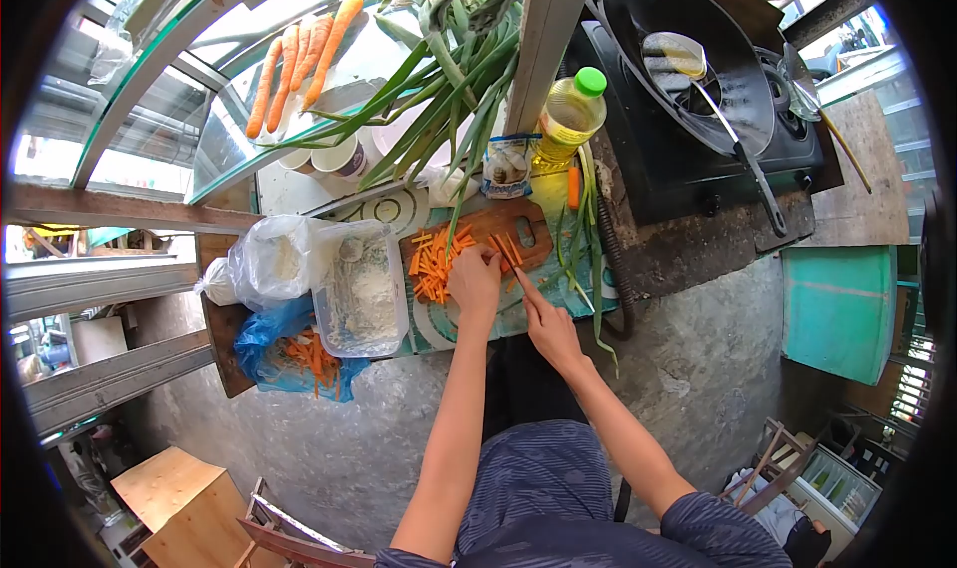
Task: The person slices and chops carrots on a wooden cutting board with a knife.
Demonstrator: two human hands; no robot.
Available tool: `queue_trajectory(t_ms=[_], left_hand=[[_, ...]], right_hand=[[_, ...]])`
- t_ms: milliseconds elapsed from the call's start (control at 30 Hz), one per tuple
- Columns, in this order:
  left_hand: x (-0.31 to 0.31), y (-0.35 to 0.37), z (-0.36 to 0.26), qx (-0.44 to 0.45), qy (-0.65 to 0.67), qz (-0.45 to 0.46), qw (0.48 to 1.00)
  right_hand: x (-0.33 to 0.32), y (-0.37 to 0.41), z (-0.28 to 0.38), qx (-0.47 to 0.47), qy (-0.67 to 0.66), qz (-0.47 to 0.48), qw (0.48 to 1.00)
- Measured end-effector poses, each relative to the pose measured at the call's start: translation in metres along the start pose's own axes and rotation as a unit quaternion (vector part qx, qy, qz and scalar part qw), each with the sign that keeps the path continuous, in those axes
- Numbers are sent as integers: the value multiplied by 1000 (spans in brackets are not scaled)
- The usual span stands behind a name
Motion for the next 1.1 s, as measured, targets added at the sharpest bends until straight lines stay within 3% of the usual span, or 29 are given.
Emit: queue_trajectory(t_ms=[200,300,400,500,600,633,900,1000,1100], left_hand=[[-3,1,-2,-9,20,27,999],[-2,3,-2,-6,20,18,1000],[-5,3,2,-10,15,5,1000],[-5,7,1,-3,20,-7,1000],[-2,11,3,-4,22,-12,1000],[-2,11,4,0,21,-19,1000],[-1,9,6,5,15,-33,999],[2,8,8,15,15,-44,999],[3,8,8,18,8,-46,999]], right_hand=[[10,-13,2,-7,41,-9,999],[11,-11,6,-10,129,-11,992],[12,-7,13,-58,243,-70,966],[14,-10,8,-32,182,-51,981],[11,-10,2,27,-12,2,1000],[10,-8,3,40,-23,19,999],[3,-5,8,88,-7,68,994],[11,-6,5,-3,-39,-10,999],[11,-6,5,38,2,20,999]])
Point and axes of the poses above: each hand's wrist, its own y-axis away from the middle knuckle, its own x-axis out of the palm, z = x × y, the point moved 5 cm from there along -y, towards the middle knuckle, and after that the axes turned 1 degree about y, right-handed, at the moved point
